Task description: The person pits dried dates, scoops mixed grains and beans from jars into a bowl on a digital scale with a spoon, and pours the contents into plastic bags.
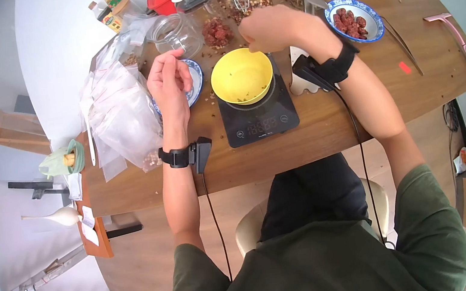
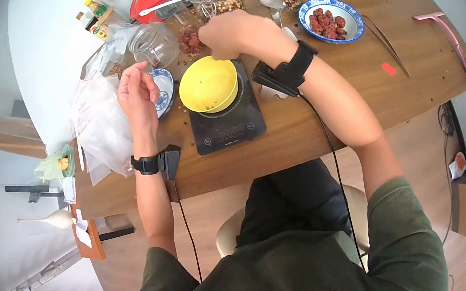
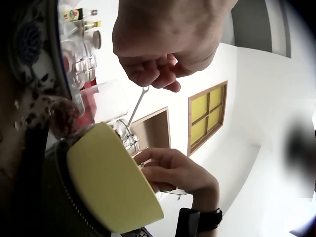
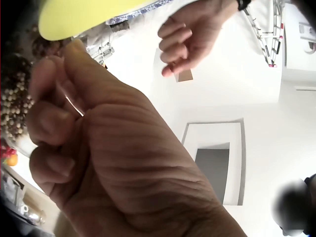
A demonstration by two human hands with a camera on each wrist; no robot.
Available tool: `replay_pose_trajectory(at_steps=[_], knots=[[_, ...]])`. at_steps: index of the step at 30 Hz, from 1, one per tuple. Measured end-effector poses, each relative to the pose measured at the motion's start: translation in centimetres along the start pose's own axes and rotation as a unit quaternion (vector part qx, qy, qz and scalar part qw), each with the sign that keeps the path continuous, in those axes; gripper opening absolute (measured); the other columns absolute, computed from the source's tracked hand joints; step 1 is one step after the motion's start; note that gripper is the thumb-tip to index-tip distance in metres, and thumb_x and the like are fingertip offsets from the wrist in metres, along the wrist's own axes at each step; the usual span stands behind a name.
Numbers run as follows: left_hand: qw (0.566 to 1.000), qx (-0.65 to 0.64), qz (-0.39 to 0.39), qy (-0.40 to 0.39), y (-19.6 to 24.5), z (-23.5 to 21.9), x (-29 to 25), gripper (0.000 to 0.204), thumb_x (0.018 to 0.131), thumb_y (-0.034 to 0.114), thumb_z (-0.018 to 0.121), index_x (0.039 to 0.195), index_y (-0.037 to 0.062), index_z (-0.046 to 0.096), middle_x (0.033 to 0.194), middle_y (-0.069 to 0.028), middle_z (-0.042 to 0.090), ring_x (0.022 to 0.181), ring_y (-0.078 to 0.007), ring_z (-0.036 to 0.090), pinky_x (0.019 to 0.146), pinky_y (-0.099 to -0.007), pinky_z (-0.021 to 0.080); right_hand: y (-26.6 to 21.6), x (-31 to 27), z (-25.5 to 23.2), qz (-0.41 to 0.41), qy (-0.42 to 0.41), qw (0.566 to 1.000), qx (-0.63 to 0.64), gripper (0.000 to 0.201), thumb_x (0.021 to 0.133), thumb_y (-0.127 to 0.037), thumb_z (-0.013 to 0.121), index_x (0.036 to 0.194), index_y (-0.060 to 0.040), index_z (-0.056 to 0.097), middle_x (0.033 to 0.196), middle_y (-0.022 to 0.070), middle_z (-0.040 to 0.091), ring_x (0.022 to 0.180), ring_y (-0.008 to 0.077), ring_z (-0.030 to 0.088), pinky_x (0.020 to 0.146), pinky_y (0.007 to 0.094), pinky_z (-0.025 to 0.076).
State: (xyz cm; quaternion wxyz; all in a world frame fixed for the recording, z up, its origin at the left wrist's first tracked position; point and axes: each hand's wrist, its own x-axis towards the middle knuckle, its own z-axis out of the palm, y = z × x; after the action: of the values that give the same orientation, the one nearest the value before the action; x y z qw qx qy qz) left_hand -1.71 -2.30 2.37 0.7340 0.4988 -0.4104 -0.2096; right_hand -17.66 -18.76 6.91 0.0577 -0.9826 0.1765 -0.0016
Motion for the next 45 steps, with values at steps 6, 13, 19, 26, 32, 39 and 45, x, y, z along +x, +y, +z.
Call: replay_pose_trajectory(at_steps=[6,13,19,26,32,39,45], knots=[[0.995,-0.084,-0.056,0.006,-1.4,-0.6,-1.1,0.024,0.094,0.02,0.044,0.089,0.0005,0.057,0.054,0.0012,0.042,0.041,-0.0053,0.032,0.039,-0.0205,0.025,-0.2,-1.7,-1.8,-0.096,0.122,0.987,0.029,0.011,0.075,-0.011,0.056,0.078,-0.002,0.062,0.068,0.0121,0.063,0.064,0.0267,0.062,0.055,0.0356,0.047],[0.989,-0.142,-0.048,0.012,-1.6,-1.1,-1.3,0.025,0.094,0.019,0.043,0.086,-0.0016,0.056,0.053,0.0002,0.042,0.04,-0.0065,0.031,0.04,-0.0221,0.025,-2.0,-3.9,-5.7,-0.103,0.114,0.984,0.094,0.02,0.08,-0.018,0.052,0.079,0.0,0.062,0.076,0.0171,0.061,0.074,0.0342,0.059,0.068,0.0399,0.047],[0.989,-0.139,-0.04,0.0,-1.8,-1.1,-1.6,0.025,0.093,0.018,0.044,0.087,-0.0013,0.057,0.055,-0.0002,0.042,0.042,-0.0062,0.031,0.041,-0.0217,0.025,-2.2,-6.0,-8.3,-0.094,0.213,0.958,0.165,0.023,0.087,-0.015,0.049,0.09,0.0039,0.063,0.072,0.0166,0.061,0.068,0.027,0.06,0.065,0.0346,0.047],[0.99,-0.139,-0.036,0.008,-1.7,-1.2,-1.6,0.024,0.093,0.018,0.043,0.087,-0.001,0.057,0.056,-0.0005,0.043,0.043,-0.0066,0.031,0.042,-0.0218,0.026,-0.5,-4.8,-7.6,-0.071,0.565,0.768,0.292,0.029,0.085,-0.001,0.038,0.089,0.002,0.066,0.043,-0.0029,0.048,0.029,0.0019,0.035,0.029,0.0166,0.027],[0.988,-0.154,-0.022,0.0,-1.6,-1.3,-1.6,0.024,0.093,0.018,0.043,0.09,-0.0016,0.057,0.058,-0.0007,0.043,0.044,-0.0069,0.032,0.042,-0.0219,0.026,0.8,-5.4,-7.8,-0.155,0.586,0.74,0.293,0.028,0.088,-0.002,0.038,0.087,0.0008,0.066,0.045,-0.0024,0.05,0.031,0.0008,0.035,0.03,0.0154,0.025],[0.994,-0.087,-0.032,0.05,-0.6,-0.3,-1.9,0.034,0.094,0.016,0.04,0.122,-0.0026,0.047,0.052,0.0007,0.042,0.039,-0.0065,0.031,0.039,-0.0209,0.025,0.2,-4.3,-7.6,-0.188,0.629,0.701,0.279,0.029,0.091,-0.004,0.045,0.118,-0.0023,0.053,0.078,0.0054,0.067,0.037,-0.0009,0.04,0.032,0.0133,0.029],[0.995,-0.082,-0.028,0.052,-0.6,-0.5,-1.9,0.039,0.089,0.006,0.033,0.124,-0.0083,0.044,0.042,0.0009,0.034,0.035,-0.0079,0.027,0.037,-0.0225,0.024,0.3,-4.0,-8.0,-0.187,0.687,0.66,0.239,0.037,0.085,0.006,0.04,0.119,-0.0008,0.052,0.105,0.0116,0.065,0.037,-0.0015,0.039,0.032,0.0134,0.032]])
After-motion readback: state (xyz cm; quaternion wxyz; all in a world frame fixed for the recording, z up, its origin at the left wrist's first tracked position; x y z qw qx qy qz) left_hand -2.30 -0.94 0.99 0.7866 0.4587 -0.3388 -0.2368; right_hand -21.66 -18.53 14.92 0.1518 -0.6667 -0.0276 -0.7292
